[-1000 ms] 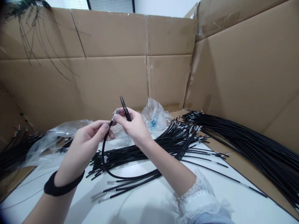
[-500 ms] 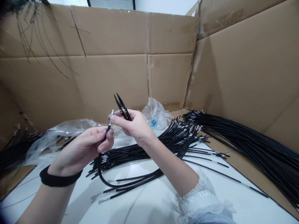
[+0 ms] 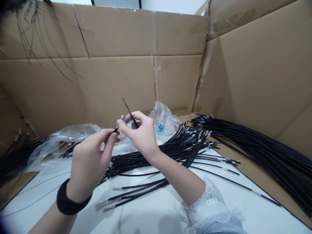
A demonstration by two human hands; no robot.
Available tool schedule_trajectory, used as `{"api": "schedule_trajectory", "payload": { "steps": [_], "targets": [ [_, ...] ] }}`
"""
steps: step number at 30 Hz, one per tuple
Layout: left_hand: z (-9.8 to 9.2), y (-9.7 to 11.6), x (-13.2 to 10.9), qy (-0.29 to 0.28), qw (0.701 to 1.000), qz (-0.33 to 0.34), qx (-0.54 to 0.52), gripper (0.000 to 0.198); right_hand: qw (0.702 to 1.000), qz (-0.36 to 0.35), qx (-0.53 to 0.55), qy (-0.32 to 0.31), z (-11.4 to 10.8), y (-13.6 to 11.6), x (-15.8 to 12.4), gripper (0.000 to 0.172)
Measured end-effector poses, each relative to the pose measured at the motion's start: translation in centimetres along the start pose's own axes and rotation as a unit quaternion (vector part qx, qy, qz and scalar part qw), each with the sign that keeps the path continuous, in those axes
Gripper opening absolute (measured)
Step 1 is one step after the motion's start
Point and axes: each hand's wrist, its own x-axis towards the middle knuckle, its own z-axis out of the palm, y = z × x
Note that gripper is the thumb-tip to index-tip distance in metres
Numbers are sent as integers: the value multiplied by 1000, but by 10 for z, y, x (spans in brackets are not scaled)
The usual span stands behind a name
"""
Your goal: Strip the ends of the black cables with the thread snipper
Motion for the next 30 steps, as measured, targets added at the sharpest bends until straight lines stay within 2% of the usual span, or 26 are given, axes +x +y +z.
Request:
{"api": "schedule_trajectory", "payload": {
  "steps": [2, 4, 7, 10, 13, 16, 18, 21, 23, 24, 26, 28, 30],
  "targets": [
    [5, 1, -4, 74, 986, 82, 124, 20, 1000, 2, -3, 8, 2, 2, -1, 21],
    [9, 0, -6, 105, 968, 119, 193, 18, 1000, 6, -7, -1, 3, 4, -2, 22],
    [9, -2, -5, 121, 960, 132, 217, 16, 1000, 7, -7, -23, 3, 6, -2, 22],
    [6, -2, -5, 103, 970, 118, 187, 16, 1000, 2, 11, -27, 2, 8, 0, 21],
    [2, 0, -4, 49, 991, 57, 107, 18, 994, 36, 77, -68, 0, 9, 4, 21],
    [-6, 2, 0, -41, 998, -38, -37, 19, 977, 102, 148, -113, -3, 10, 8, 27],
    [-13, 0, 5, -117, 978, -91, -147, 19, 964, 134, 177, -147, -5, 9, 10, 29],
    [-20, -5, 12, -237, 911, -130, -310, 22, 947, 157, 191, -207, -9, 7, 10, 30],
    [-21, -9, 16, -278, 874, -141, -374, 24, 950, 148, 171, -216, -10, 5, 10, 30],
    [-20, -10, 16, -280, 870, -145, -380, 25, 959, 132, 151, -201, -10, 4, 9, 29],
    [-18, -9, 15, -248, 897, -150, -335, 24, 982, 79, 99, -142, -9, 4, 7, 26],
    [-15, -5, 11, -184, 943, -142, -239, 21, 995, 31, 47, -81, -6, 4, 5, 22],
    [-11, -1, 5, -110, 978, -118, -130, 18, 999, 15, 22, -43, -3, 6, 3, 20]
  ]
}}
